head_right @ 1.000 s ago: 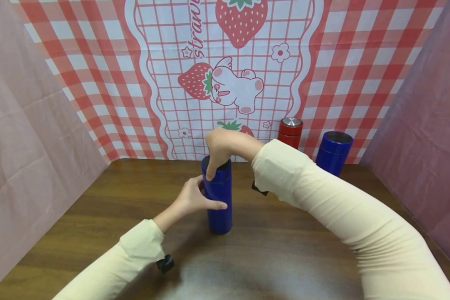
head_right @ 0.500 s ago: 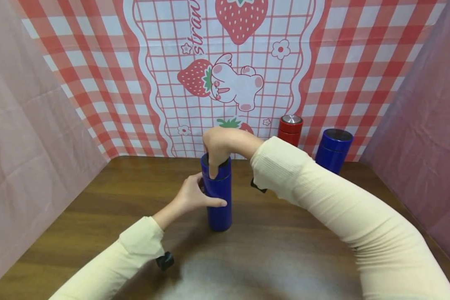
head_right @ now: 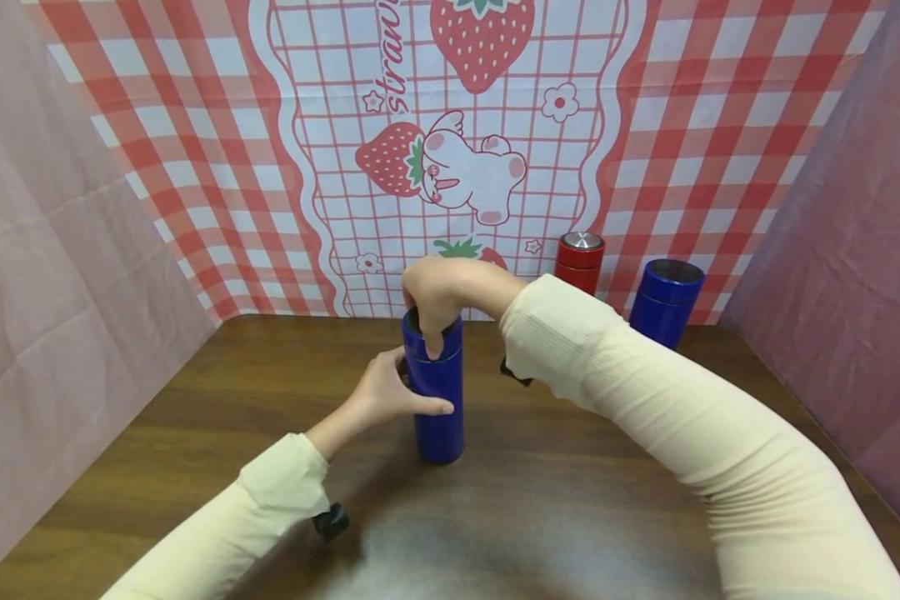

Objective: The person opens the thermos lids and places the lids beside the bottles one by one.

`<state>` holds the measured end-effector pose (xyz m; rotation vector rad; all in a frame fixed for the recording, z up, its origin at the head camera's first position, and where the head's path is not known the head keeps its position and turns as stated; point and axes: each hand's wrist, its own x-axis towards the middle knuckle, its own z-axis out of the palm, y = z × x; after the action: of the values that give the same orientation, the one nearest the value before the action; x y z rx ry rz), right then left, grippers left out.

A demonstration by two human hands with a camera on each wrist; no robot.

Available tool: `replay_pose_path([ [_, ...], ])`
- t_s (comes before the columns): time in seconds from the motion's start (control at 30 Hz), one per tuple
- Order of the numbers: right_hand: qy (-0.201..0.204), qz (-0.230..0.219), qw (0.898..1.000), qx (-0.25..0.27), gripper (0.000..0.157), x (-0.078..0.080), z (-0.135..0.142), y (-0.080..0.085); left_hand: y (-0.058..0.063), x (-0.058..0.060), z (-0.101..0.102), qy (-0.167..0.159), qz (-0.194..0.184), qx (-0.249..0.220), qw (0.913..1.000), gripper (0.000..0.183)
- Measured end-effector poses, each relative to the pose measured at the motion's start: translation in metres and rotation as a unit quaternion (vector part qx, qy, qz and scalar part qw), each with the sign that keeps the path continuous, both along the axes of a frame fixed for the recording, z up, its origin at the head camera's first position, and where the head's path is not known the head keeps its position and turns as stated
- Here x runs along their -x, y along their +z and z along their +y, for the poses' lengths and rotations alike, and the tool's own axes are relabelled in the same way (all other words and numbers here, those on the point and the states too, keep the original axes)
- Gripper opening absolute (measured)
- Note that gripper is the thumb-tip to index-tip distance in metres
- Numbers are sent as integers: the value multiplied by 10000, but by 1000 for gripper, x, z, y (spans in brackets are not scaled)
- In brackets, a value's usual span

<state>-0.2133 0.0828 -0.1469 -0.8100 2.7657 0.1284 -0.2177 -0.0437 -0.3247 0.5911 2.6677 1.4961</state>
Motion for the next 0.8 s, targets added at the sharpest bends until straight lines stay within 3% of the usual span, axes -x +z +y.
replay_pose_path([
  [0.57,1159,-264,9924,308,62,8,14,3,1,0,-1,-38,-80,-96,9999,67],
  [0.8,1273,-436,9906,243,63,12,15,3,1,0,0,-26,-69,-137,9999,66],
])
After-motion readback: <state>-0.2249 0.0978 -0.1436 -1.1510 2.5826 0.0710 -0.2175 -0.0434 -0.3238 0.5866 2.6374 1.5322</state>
